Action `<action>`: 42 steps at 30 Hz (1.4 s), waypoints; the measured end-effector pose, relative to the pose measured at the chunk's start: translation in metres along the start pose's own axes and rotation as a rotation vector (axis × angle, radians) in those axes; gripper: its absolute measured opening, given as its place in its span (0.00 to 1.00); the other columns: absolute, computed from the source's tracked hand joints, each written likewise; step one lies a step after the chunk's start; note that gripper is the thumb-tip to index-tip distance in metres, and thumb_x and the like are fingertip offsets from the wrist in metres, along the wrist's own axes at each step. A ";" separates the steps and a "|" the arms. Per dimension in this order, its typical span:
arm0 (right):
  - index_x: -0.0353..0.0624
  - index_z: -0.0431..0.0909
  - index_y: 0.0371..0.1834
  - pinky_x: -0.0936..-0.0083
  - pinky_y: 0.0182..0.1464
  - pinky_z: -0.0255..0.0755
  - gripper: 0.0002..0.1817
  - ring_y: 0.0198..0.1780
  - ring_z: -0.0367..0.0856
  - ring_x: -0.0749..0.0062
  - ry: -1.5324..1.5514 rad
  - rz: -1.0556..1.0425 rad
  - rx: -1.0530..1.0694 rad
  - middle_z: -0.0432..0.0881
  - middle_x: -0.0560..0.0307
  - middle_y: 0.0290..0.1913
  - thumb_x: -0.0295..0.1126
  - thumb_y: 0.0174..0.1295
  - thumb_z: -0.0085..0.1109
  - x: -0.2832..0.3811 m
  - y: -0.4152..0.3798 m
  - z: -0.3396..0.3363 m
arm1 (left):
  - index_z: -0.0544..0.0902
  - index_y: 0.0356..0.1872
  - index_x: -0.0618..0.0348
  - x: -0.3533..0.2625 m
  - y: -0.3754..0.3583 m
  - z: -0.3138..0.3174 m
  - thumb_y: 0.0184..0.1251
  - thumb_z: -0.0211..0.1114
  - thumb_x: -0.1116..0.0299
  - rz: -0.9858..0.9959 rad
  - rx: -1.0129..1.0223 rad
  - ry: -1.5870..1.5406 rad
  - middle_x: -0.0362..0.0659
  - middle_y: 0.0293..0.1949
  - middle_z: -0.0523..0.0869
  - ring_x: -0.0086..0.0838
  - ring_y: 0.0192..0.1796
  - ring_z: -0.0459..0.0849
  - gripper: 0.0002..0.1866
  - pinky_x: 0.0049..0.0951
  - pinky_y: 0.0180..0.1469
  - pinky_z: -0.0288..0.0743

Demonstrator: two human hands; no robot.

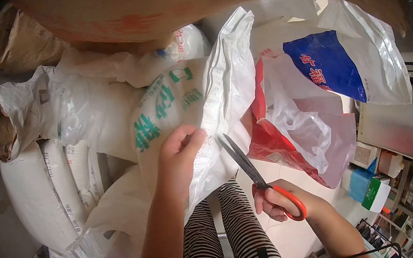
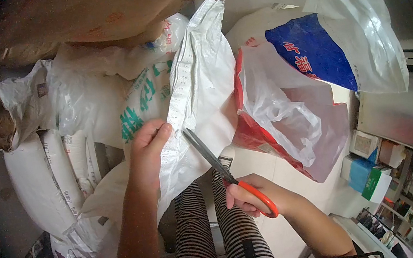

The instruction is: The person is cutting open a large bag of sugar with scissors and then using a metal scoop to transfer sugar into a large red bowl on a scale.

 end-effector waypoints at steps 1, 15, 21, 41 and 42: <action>0.33 0.74 0.32 0.82 0.18 0.59 0.31 0.15 0.61 0.82 0.008 0.000 0.014 0.61 0.66 0.15 0.57 0.70 0.43 0.004 -0.002 0.001 | 0.81 0.37 0.62 0.000 0.000 0.000 0.66 0.64 0.68 0.014 0.008 0.014 0.32 0.31 0.78 0.15 0.35 0.73 0.08 0.17 0.41 0.67; 0.35 0.73 0.29 0.83 0.17 0.58 0.33 0.14 0.61 0.82 0.111 0.149 -0.068 0.61 0.67 0.15 0.60 0.68 0.44 0.007 -0.001 0.007 | 0.81 0.37 0.63 0.000 -0.002 0.001 0.66 0.64 0.68 0.057 -0.029 0.088 0.32 0.31 0.78 0.14 0.35 0.72 0.08 0.16 0.40 0.66; 0.38 0.75 0.30 0.84 0.18 0.57 0.26 0.15 0.61 0.85 -0.051 -0.007 -0.091 0.64 0.70 0.16 0.54 0.67 0.52 -0.013 0.022 -0.008 | 0.81 0.43 0.66 -0.003 0.003 -0.002 0.67 0.63 0.64 -0.020 -0.018 0.113 0.35 0.35 0.80 0.17 0.40 0.74 0.14 0.19 0.46 0.67; 0.35 0.75 0.34 0.85 0.18 0.53 0.33 0.14 0.59 0.86 -0.041 -0.324 -0.023 0.63 0.70 0.14 0.62 0.64 0.49 -0.036 0.071 -0.006 | 0.82 0.45 0.67 0.009 0.023 -0.010 0.66 0.63 0.67 -0.138 -0.020 0.108 0.35 0.37 0.82 0.17 0.40 0.76 0.14 0.18 0.46 0.69; 0.35 0.75 0.34 0.85 0.18 0.53 0.33 0.14 0.59 0.86 -0.060 -0.342 -0.037 0.63 0.70 0.14 0.62 0.65 0.49 -0.034 0.071 -0.005 | 0.82 0.47 0.67 0.008 0.023 -0.010 0.66 0.63 0.67 -0.152 -0.021 0.122 0.37 0.39 0.83 0.19 0.42 0.77 0.15 0.19 0.49 0.69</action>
Point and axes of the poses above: each hand's wrist, its own y-axis towards the middle knuckle, its own z-axis out of the palm, x = y × z, the point moved 3 cm from there along y, towards the middle knuckle
